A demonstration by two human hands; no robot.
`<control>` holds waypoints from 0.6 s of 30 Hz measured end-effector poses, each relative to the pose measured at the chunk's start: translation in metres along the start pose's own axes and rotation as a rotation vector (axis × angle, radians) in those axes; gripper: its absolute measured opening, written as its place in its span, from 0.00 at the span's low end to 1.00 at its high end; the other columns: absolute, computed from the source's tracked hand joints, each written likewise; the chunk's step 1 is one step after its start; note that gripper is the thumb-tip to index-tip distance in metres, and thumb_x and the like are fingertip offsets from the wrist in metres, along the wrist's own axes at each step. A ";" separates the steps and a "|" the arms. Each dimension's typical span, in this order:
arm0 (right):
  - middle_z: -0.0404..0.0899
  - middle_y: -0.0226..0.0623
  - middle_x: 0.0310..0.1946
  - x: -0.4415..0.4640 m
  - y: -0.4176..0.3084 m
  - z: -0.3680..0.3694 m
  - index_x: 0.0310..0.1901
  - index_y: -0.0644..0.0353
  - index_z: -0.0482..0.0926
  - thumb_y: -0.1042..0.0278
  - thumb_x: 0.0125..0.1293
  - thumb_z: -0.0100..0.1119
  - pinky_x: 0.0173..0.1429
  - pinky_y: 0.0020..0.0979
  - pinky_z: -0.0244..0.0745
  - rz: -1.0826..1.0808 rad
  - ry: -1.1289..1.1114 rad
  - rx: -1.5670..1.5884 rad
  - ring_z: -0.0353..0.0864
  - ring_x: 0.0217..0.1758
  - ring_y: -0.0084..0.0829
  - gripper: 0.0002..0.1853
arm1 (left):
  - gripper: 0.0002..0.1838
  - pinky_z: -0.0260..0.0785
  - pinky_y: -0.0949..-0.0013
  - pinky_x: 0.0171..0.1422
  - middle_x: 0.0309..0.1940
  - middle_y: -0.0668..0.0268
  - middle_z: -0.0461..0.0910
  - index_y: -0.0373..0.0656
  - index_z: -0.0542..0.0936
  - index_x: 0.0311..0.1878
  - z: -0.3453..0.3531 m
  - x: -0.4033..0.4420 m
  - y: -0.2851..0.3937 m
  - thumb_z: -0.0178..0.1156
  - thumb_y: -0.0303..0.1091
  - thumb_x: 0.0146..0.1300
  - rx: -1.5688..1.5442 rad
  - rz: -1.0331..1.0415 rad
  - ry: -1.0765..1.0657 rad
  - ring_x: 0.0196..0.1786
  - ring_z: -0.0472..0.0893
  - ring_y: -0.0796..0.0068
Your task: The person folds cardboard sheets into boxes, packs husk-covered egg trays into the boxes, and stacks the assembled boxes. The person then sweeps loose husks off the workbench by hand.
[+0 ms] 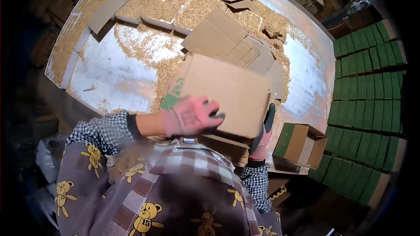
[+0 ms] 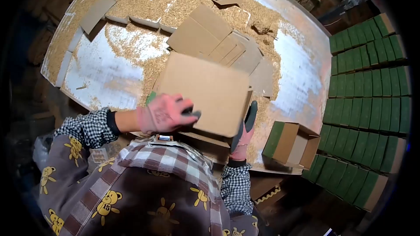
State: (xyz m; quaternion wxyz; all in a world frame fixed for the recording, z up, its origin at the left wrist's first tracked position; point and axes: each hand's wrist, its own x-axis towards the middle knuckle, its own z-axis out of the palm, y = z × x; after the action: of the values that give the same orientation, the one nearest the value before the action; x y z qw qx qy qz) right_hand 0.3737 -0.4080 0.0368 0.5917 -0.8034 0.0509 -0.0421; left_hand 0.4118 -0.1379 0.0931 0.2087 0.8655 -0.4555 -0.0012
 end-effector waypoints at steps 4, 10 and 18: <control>0.58 0.41 0.71 0.000 0.021 -0.002 0.69 0.64 0.60 0.67 0.71 0.49 0.72 0.33 0.56 -0.214 0.019 -0.202 0.61 0.70 0.31 0.27 | 0.16 0.74 0.59 0.42 0.43 0.57 0.73 0.52 0.76 0.45 0.033 0.013 -0.006 0.64 0.39 0.52 -0.108 -0.072 -0.422 0.40 0.79 0.57; 0.68 0.36 0.64 0.005 0.029 0.007 0.70 0.62 0.61 0.65 0.66 0.57 0.64 0.29 0.64 0.061 0.079 0.431 0.68 0.62 0.27 0.31 | 0.34 0.57 0.40 0.67 0.66 0.54 0.63 0.54 0.69 0.64 0.044 0.023 0.006 0.65 0.49 0.54 0.305 -0.027 -0.454 0.68 0.63 0.49; 0.60 0.46 0.69 -0.001 0.073 -0.025 0.73 0.57 0.49 0.67 0.68 0.54 0.72 0.39 0.61 0.066 -0.162 1.299 0.62 0.71 0.43 0.36 | 0.32 0.58 0.52 0.69 0.67 0.55 0.64 0.49 0.69 0.65 0.023 -0.009 -0.049 0.63 0.39 0.55 -0.229 -0.404 0.122 0.67 0.64 0.55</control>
State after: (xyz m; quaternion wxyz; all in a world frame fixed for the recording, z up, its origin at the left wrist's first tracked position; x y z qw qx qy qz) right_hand 0.3676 -0.4532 -0.0256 0.9595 -0.2812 -0.0049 0.0143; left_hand 0.4412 -0.1147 0.0525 0.3283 0.9081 -0.2566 -0.0422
